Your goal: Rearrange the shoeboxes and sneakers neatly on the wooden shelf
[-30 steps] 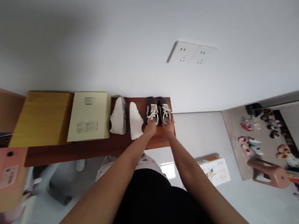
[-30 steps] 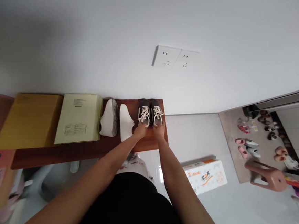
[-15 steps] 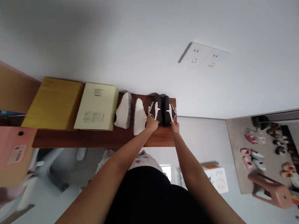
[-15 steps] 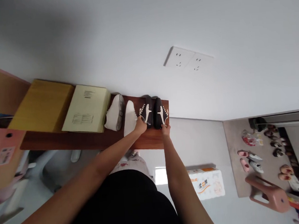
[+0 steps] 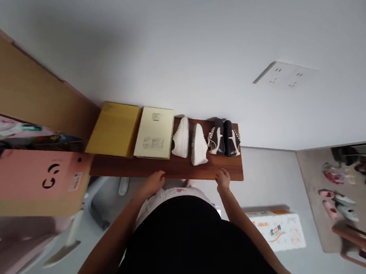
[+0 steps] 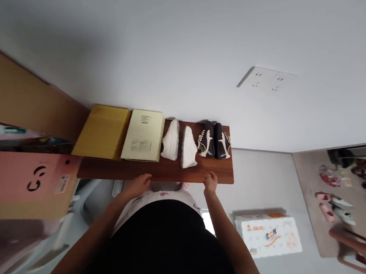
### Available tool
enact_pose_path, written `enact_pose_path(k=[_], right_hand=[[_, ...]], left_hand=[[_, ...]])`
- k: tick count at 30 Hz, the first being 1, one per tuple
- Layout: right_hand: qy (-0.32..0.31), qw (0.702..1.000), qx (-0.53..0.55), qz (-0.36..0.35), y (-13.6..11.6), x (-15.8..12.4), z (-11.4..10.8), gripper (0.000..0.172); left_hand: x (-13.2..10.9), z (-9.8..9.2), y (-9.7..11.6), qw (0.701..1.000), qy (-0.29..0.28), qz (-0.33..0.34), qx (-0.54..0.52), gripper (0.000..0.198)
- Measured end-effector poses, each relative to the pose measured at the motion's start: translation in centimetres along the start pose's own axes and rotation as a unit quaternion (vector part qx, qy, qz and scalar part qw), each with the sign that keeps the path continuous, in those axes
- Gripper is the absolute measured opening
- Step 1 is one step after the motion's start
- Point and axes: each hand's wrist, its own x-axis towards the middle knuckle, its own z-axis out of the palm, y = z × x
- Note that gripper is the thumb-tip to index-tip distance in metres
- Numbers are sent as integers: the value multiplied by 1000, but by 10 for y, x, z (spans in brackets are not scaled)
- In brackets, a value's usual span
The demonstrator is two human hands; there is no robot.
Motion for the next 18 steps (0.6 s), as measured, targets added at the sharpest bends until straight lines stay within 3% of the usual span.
enact_pose_path(k=[3,6,10,14,18], right_hand=[[-30,998,29,43,6,-43,46,31],[-85,993,58,51,0,-88,103,31],[-204,975,72,61,-14,-145,168,28],[-335,937,15,103,-18,-193,210,21],[-359,923,-67,125,-9,-226,244,22]], left_hand=[[-12,-28,-48,999,33,-30,-18,42],[-18,-50,-78,998,40,-40,-23,41],[-22,-77,-96,998,50,6,-45,42],[-28,-110,-110,991,93,28,-96,40],[-31,-144,-135,971,193,-7,-141,36]])
